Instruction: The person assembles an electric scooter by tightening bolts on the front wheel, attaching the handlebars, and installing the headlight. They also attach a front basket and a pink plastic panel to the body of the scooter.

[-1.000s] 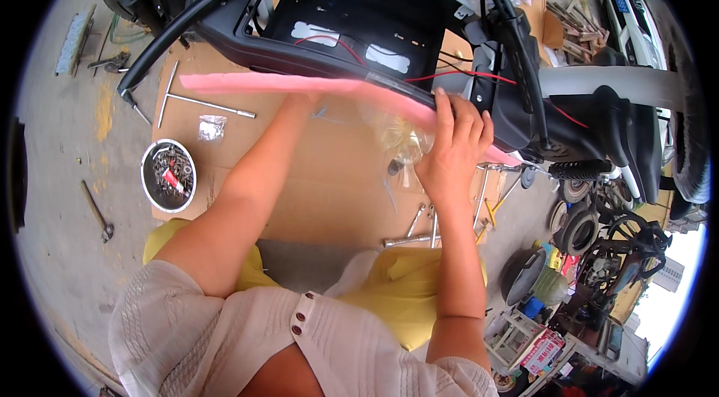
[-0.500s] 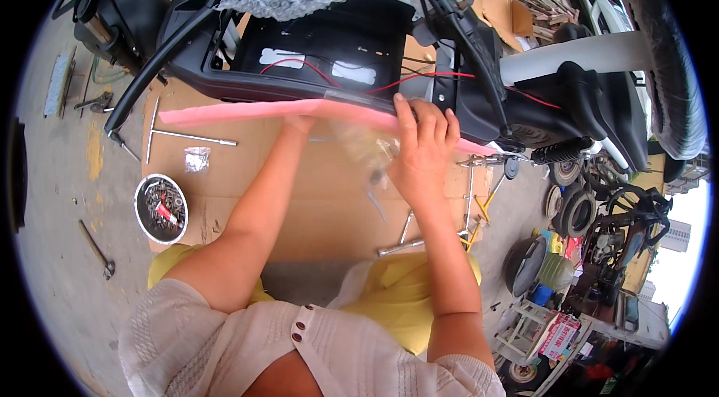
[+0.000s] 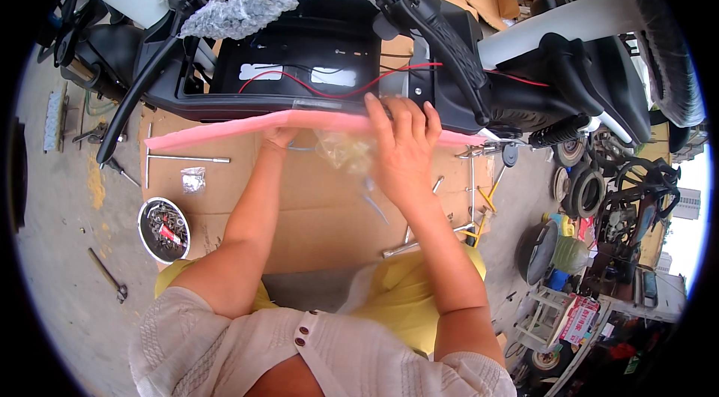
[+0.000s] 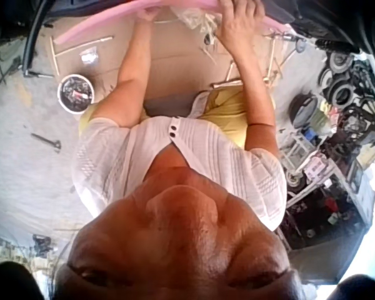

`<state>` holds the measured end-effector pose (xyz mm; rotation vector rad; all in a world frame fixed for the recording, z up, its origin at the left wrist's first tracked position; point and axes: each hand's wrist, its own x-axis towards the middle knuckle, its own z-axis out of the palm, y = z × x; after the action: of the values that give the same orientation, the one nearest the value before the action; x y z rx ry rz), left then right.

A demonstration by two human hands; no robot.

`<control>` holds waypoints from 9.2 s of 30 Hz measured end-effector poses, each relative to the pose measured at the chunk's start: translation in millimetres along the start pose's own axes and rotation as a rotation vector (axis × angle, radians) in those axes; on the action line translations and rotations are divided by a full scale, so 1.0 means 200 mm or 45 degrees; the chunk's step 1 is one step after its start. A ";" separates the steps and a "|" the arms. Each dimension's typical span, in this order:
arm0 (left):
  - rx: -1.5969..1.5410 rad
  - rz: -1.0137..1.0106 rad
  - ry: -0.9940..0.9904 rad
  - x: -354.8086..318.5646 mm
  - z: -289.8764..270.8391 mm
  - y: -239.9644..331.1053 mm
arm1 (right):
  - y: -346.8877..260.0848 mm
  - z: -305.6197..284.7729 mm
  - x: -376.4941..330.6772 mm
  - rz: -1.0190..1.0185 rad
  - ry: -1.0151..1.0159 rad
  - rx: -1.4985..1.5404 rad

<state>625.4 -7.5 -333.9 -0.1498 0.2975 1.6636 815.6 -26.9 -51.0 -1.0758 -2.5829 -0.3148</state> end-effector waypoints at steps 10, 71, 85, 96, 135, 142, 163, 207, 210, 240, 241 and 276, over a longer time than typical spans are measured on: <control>0.058 0.021 -0.046 0.06 0.02 0.11 | 0.00 0.02 0.00 0.023 -0.007 0.021; 1.736 -0.402 0.109 -0.27 0.21 0.19 | 0.28 -0.15 -0.32 0.101 -0.234 0.816; 2.275 0.215 -1.243 -1.10 0.56 -0.01 | -0.21 -0.20 -0.59 0.155 -0.582 0.965; 1.814 0.224 -0.805 -1.10 0.56 -0.01 | -0.27 -0.22 -0.58 0.023 -0.779 0.897; 2.250 0.062 1.852 -1.16 -1.03 2.38 | -0.11 -0.43 -0.75 -0.053 -0.537 0.358; 1.697 0.227 0.851 -1.43 -0.59 2.29 | -0.08 -0.61 -0.58 -0.153 -0.463 0.579; 2.521 -0.371 -1.513 -1.06 1.12 0.25 | -0.10 -0.40 -0.36 -0.266 -0.916 0.769; 1.661 0.352 -0.217 -0.73 0.91 0.26 | -0.05 -0.33 -0.21 0.074 -0.364 0.590; 1.774 0.447 -0.276 -0.73 0.90 0.25 | -0.07 -0.33 -0.20 0.085 -0.344 0.517; 2.778 1.253 -0.786 -0.82 0.80 0.33 | 0.23 -0.23 -0.40 -0.042 -0.812 0.870; 2.714 1.666 -0.846 -0.81 0.93 0.32 | 0.23 -0.23 -0.40 -0.035 -0.898 0.863; 3.146 -0.067 -0.297 -0.08 1.34 0.25 | 0.16 -0.05 -0.54 -0.266 -1.040 0.678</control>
<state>598.1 48.3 -67.3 1.7600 1.7898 0.2834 912.3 -77.3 -79.0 -0.8290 -3.1649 0.9095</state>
